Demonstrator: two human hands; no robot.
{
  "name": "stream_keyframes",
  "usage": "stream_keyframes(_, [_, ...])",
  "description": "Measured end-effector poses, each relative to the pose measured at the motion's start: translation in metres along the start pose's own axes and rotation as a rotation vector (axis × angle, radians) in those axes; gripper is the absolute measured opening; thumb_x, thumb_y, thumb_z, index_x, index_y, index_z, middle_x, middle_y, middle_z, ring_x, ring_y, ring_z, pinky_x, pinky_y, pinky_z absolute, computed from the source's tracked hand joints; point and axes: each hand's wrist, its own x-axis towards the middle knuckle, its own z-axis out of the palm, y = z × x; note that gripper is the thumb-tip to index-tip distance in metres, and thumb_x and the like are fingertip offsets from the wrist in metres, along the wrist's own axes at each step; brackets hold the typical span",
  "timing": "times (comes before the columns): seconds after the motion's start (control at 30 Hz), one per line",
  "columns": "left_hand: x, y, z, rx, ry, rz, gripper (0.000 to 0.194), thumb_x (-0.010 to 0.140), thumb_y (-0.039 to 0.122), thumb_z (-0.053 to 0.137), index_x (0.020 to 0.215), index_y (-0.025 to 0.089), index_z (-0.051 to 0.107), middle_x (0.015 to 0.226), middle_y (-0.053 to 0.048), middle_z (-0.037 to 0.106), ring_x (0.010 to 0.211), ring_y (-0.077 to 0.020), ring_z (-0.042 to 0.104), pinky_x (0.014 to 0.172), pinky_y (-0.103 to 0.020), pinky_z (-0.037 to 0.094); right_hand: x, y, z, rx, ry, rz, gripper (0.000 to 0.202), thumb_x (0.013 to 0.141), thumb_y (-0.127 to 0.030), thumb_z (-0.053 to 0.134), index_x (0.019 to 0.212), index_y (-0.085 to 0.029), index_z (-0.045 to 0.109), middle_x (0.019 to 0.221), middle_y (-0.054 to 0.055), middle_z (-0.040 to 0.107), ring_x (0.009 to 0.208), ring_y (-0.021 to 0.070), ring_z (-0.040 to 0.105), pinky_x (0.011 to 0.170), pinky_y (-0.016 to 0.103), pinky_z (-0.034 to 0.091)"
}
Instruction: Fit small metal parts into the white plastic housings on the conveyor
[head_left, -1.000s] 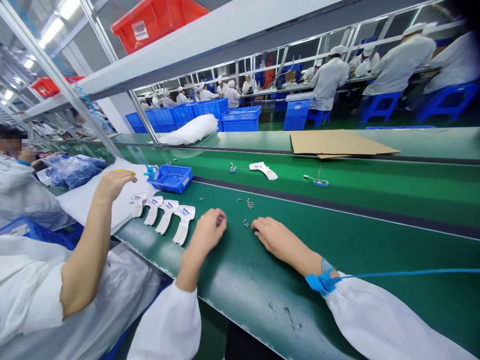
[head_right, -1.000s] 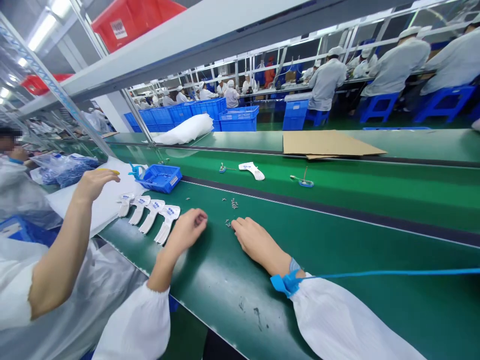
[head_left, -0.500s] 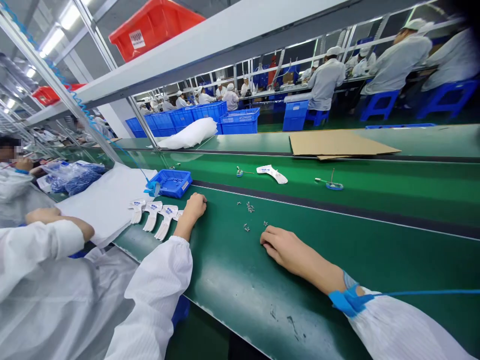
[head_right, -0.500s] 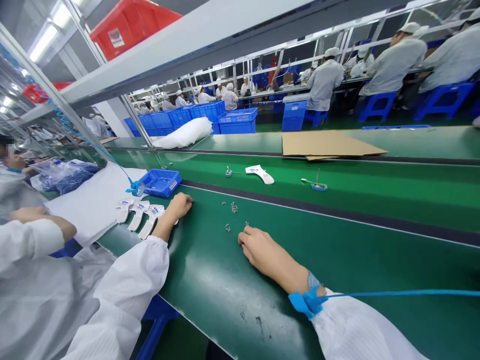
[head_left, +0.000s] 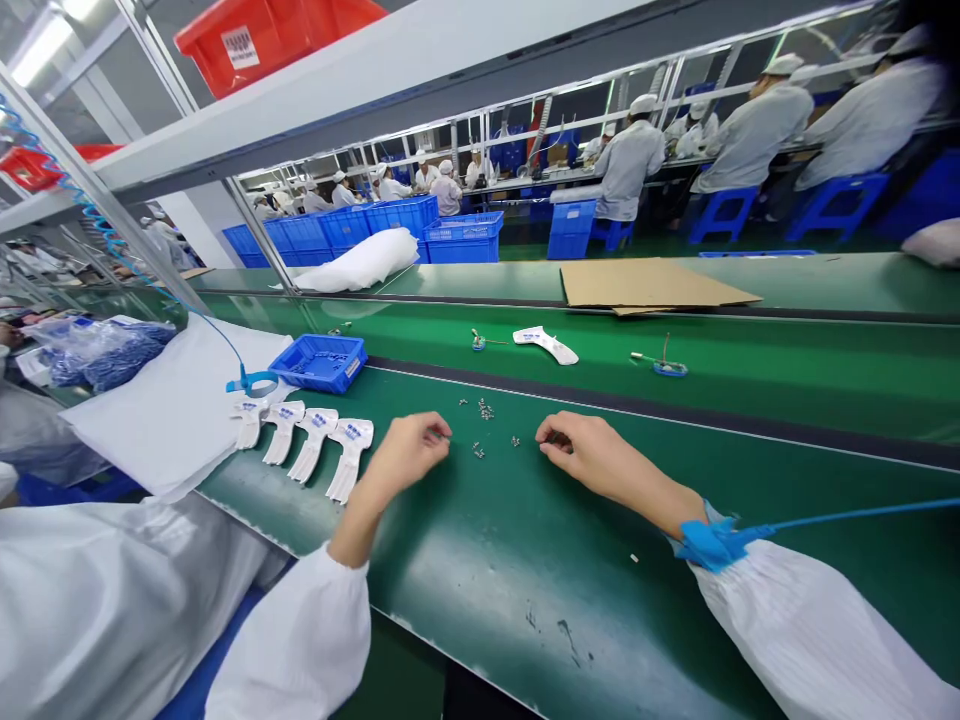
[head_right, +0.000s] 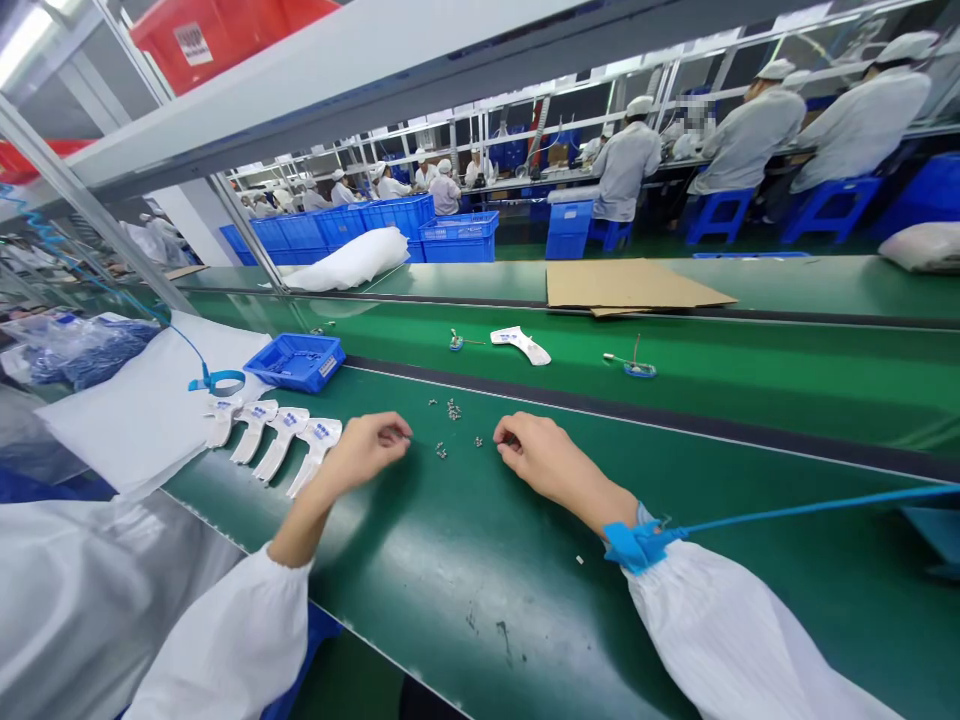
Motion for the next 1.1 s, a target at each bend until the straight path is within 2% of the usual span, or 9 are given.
stream_keyframes(0.17, [-0.021,0.035,0.043,-0.012,0.054,0.071,0.027,0.080,0.007,0.055,0.099,0.022,0.066,0.089,-0.001,0.066,0.078,-0.0163,0.065,0.072,-0.025,0.050,0.014,-0.009,0.011,-0.188,-0.021,0.003,0.011,0.086,-0.012,0.050,0.089,-0.019,0.058,0.092,0.006,0.064,0.080,0.0192,0.057,0.062,0.027,0.032])
stream_keyframes(0.3, [-0.027,0.041,0.053,0.033,0.097,0.080,0.039,0.086,0.006,0.049,0.120,0.021,0.061,0.099,-0.005,0.061,0.088,-0.0201,0.063,0.079,-0.031,0.050,0.019,-0.009,0.016,-0.200,-0.032,-0.001,0.026,0.088,-0.012,0.048,0.112,-0.017,0.056,0.100,0.009,0.065,0.085,0.0203,0.059,0.065,0.028,0.034])
stream_keyframes(0.43, [-0.031,0.040,0.055,0.057,0.075,0.089,0.034,0.091,0.008,0.047,0.118,0.018,0.065,0.104,-0.008,0.060,0.092,-0.0222,0.062,0.085,-0.035,0.050,0.019,-0.009,0.024,-0.257,-0.070,-0.053,0.038,0.095,-0.016,0.045,0.131,-0.019,0.054,0.108,0.011,0.063,0.095,0.0230,0.061,0.073,0.030,0.039])
stream_keyframes(0.53, [-0.035,0.040,0.055,0.053,0.065,0.087,0.029,0.093,0.009,0.046,0.110,0.018,0.067,0.105,-0.008,0.061,0.093,-0.0221,0.061,0.086,-0.036,0.051,0.018,-0.011,0.027,-0.301,-0.102,-0.057,0.028,0.099,-0.021,0.043,0.118,-0.019,0.064,0.105,0.010,0.061,0.094,0.0231,0.061,0.073,0.030,0.039])
stream_keyframes(0.67, [-0.041,0.042,0.057,0.034,0.023,0.112,0.024,0.094,0.015,0.051,0.111,0.019,0.067,0.109,-0.007,0.063,0.100,-0.0234,0.061,0.090,-0.036,0.050,0.017,-0.013,0.026,-0.333,-0.101,-0.075,0.024,0.099,-0.021,0.043,0.109,-0.018,0.064,0.103,0.011,0.059,0.093,0.0229,0.060,0.072,0.030,0.037])
stream_keyframes(0.77, [-0.043,0.046,0.059,0.022,-0.010,0.131,0.023,0.095,0.019,0.054,0.114,0.020,0.067,0.109,-0.007,0.065,0.102,-0.0245,0.061,0.090,-0.037,0.050,0.016,-0.013,0.026,-0.324,-0.104,-0.093,0.018,0.097,-0.018,0.045,0.104,-0.017,0.062,0.101,0.010,0.060,0.089,0.0212,0.059,0.069,0.029,0.035])
stream_keyframes(0.9, [-0.038,0.051,0.059,-0.008,-0.041,0.143,0.021,0.093,0.014,0.053,0.102,0.021,0.071,0.101,-0.004,0.068,0.094,-0.0221,0.064,0.084,-0.033,0.050,0.015,-0.012,0.027,-0.238,-0.098,-0.071,0.010,0.088,-0.014,0.053,0.093,-0.019,0.060,0.092,0.006,0.061,0.078,0.0174,0.056,0.062,0.027,0.030])
stream_keyframes(1.0, [-0.034,0.057,0.054,-0.073,-0.058,0.159,0.017,0.089,0.014,0.059,0.096,0.023,0.072,0.094,-0.001,0.070,0.082,-0.0178,0.066,0.077,-0.027,0.051,0.005,-0.012,0.013,-0.125,-0.045,-0.033,0.011,0.081,-0.011,0.056,0.087,-0.019,0.061,0.084,0.003,0.063,0.074,0.0149,0.055,0.062,0.024,0.032])
stream_keyframes(1.1, [-0.026,0.077,0.043,-0.161,-0.070,0.221,0.014,0.089,0.020,0.060,0.094,0.023,0.072,0.090,-0.001,0.072,0.080,-0.0177,0.068,0.075,-0.027,0.052,-0.020,-0.014,-0.035,-0.031,0.112,-0.013,0.009,0.080,-0.013,0.057,0.085,-0.019,0.062,0.080,0.001,0.064,0.071,0.0133,0.056,0.064,0.023,0.038])
